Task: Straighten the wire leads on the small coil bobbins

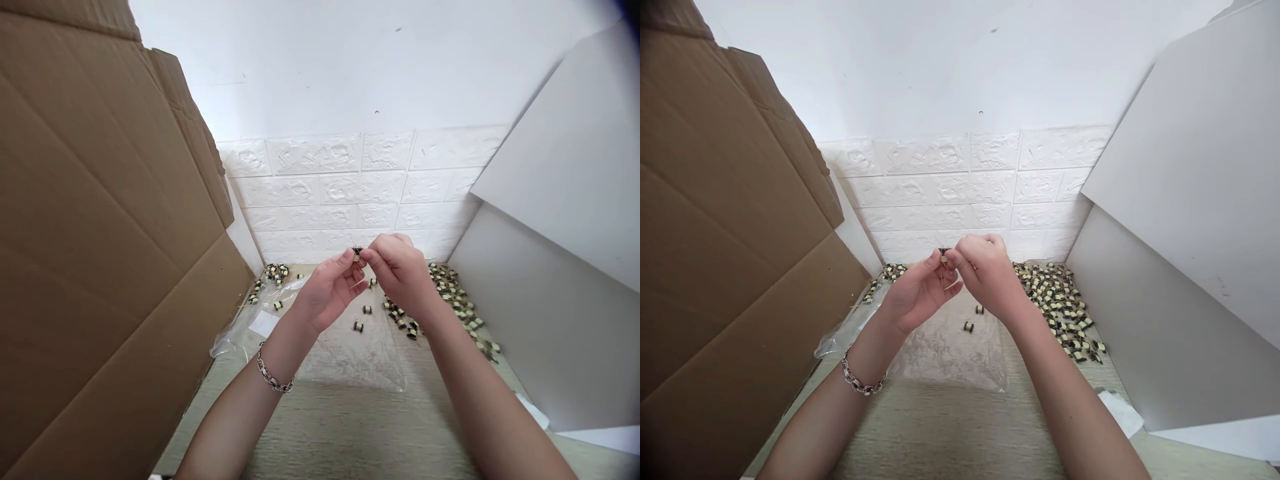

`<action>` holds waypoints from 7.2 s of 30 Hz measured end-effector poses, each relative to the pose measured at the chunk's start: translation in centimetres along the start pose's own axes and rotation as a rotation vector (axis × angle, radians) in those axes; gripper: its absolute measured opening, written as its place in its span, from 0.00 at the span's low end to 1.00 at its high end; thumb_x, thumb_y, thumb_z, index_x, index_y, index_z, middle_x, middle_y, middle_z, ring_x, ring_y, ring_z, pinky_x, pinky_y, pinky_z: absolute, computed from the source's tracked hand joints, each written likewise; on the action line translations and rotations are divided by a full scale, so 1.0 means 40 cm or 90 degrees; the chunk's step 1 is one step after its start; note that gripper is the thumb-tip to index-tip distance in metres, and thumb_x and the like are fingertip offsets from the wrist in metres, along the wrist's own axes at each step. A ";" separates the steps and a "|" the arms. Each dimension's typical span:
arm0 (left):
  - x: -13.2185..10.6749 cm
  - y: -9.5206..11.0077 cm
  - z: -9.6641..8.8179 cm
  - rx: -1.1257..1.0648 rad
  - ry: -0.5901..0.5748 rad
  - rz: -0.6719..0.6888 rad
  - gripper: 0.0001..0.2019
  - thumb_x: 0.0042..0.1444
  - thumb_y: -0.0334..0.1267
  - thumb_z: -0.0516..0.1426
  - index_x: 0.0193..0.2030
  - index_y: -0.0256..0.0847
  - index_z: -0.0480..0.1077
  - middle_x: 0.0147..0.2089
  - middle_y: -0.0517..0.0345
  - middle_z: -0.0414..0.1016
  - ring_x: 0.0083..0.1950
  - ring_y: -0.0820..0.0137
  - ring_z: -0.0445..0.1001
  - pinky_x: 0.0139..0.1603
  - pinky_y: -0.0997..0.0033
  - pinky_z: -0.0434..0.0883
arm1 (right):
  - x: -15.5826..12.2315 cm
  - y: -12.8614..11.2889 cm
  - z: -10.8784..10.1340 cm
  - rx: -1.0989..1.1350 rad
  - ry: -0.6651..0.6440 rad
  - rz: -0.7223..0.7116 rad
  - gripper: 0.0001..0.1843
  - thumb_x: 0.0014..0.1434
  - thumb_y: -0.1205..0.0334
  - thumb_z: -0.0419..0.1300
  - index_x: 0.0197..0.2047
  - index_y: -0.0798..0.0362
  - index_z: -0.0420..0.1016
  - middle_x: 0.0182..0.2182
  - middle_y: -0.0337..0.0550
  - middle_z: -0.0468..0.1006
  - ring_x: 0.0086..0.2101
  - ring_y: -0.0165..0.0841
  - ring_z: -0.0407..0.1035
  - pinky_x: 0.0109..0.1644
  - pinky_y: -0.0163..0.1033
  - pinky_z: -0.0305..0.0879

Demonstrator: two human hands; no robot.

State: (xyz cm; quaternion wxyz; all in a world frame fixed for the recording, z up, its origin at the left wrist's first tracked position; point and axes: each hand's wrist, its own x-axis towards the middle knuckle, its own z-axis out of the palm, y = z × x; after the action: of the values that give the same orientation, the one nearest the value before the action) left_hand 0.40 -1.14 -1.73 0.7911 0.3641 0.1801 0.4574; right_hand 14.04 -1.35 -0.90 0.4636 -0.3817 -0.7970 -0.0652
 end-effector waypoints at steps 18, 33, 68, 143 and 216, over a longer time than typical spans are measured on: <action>-0.004 0.017 -0.005 0.106 -0.054 0.083 0.08 0.48 0.39 0.58 0.33 0.37 0.72 0.31 0.60 0.67 0.32 0.80 0.64 0.37 0.75 0.62 | 0.001 -0.025 -0.037 0.042 0.058 -0.017 0.05 0.54 0.70 0.54 0.33 0.51 0.69 0.28 0.36 0.72 0.29 0.25 0.65 0.32 0.31 0.61; -0.004 0.025 -0.003 0.192 -0.051 0.122 0.08 0.48 0.40 0.58 0.31 0.37 0.72 0.28 0.60 0.67 0.32 0.80 0.62 0.36 0.78 0.59 | -0.004 -0.032 -0.035 0.002 0.079 -0.033 0.07 0.54 0.71 0.54 0.32 0.51 0.71 0.28 0.36 0.73 0.30 0.25 0.67 0.33 0.30 0.62; 0.004 0.024 -0.014 0.046 -0.015 -0.008 0.08 0.50 0.40 0.56 0.28 0.36 0.69 0.30 0.61 0.68 0.30 0.80 0.65 0.36 0.75 0.62 | -0.012 -0.026 -0.017 -0.202 0.082 -0.079 0.06 0.55 0.67 0.51 0.32 0.52 0.69 0.28 0.41 0.73 0.30 0.31 0.66 0.35 0.37 0.60; 0.019 0.015 -0.039 0.102 -0.076 -0.032 0.09 0.46 0.39 0.59 0.29 0.34 0.70 0.30 0.60 0.67 0.31 0.80 0.64 0.38 0.76 0.61 | 0.009 0.034 0.006 0.192 -0.127 0.148 0.18 0.59 0.56 0.44 0.21 0.54 0.56 0.18 0.34 0.58 0.23 0.26 0.54 0.31 0.34 0.50; -0.006 0.043 -0.023 0.964 0.164 0.573 0.11 0.49 0.42 0.56 0.40 0.43 0.68 0.37 0.57 0.72 0.34 0.71 0.66 0.40 0.69 0.63 | -0.008 -0.012 0.084 0.582 0.056 0.426 0.18 0.53 0.58 0.50 0.15 0.54 0.54 0.14 0.33 0.53 0.20 0.25 0.49 0.26 0.35 0.46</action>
State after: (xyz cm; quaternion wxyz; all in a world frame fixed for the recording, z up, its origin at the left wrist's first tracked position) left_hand -1.31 -0.44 -1.09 0.0571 0.7715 0.3615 0.5205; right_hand 11.50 -0.31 -2.94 0.6100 -0.3710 -0.5595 0.4208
